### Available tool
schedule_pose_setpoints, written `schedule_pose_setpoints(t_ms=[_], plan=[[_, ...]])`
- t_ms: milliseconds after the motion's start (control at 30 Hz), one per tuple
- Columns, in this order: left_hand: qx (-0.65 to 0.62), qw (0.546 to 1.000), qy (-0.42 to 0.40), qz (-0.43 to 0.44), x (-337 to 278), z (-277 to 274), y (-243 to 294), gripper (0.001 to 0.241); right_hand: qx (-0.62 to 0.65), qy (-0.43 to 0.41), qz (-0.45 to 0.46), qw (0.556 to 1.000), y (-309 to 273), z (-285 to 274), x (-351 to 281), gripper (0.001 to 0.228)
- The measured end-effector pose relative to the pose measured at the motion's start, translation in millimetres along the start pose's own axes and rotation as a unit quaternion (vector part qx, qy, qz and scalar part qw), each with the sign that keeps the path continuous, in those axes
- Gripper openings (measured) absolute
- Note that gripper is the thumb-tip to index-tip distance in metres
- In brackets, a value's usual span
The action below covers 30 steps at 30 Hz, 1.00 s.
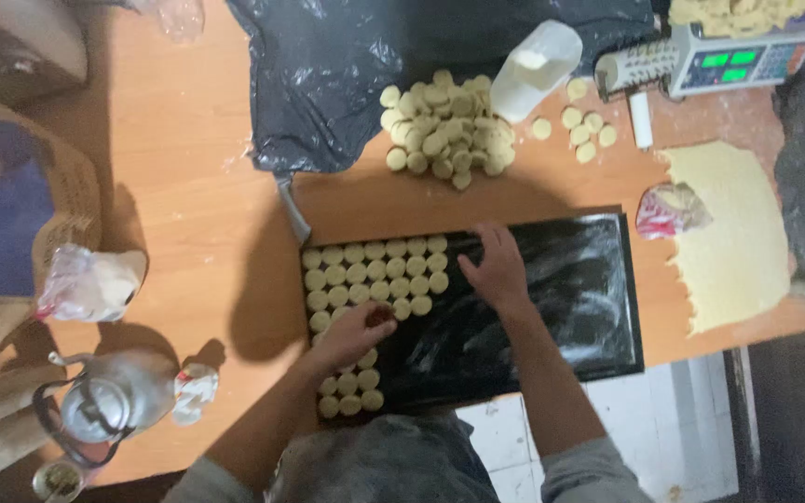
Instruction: Arranging small circular dough pieces onto a baking tray and then weighing dough scraps.
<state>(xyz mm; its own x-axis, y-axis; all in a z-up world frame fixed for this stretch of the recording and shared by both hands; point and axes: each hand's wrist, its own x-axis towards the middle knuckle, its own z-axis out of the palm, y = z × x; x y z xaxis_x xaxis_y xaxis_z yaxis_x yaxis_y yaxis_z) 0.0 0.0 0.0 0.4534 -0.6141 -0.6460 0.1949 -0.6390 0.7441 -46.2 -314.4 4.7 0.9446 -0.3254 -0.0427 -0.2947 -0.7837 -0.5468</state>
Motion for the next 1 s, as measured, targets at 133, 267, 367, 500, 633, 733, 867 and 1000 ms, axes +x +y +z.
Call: schedule_pose_setpoints(t_ms=[133,267,367,500,633,733,867,1000], plan=[[0.109,0.988,0.091,0.056,97.2,-30.3,66.3,0.043,-0.056,-0.054,-0.069,0.995,-18.1,-38.6,101.7,0.082],[0.217,0.941,0.252,0.065,175.8,-69.9,124.7,0.073,-0.112,-0.066,-0.207,0.97,-18.6,-30.9,180.0,0.098],[0.21,0.923,0.32,0.029,212.3,-78.7,144.9,0.096,-0.127,-0.07,-0.264,0.954,-16.9,-13.5,205.9,0.092],[0.226,0.913,0.34,0.007,243.4,-64.9,135.3,0.099,-0.194,-0.009,-0.296,0.935,2.1,19.1,202.0,0.07],[0.184,0.914,0.362,0.014,223.4,-52.5,134.3,0.101,-0.162,-0.094,-0.223,0.957,-14.2,-10.5,183.4,0.06],[0.116,0.941,0.317,-0.004,211.6,-48.5,140.3,0.092,-0.06,-0.159,-0.144,0.975,-15.0,-12.5,166.8,0.064],[0.102,0.932,0.346,0.038,213.1,-47.9,144.7,0.093,-0.003,-0.073,-0.167,0.983,-14.6,8.2,159.5,0.065],[0.032,0.961,0.274,0.015,224.8,-46.9,115.5,0.087,0.042,-0.087,-0.123,0.988,-20.5,10.4,164.2,0.061]])
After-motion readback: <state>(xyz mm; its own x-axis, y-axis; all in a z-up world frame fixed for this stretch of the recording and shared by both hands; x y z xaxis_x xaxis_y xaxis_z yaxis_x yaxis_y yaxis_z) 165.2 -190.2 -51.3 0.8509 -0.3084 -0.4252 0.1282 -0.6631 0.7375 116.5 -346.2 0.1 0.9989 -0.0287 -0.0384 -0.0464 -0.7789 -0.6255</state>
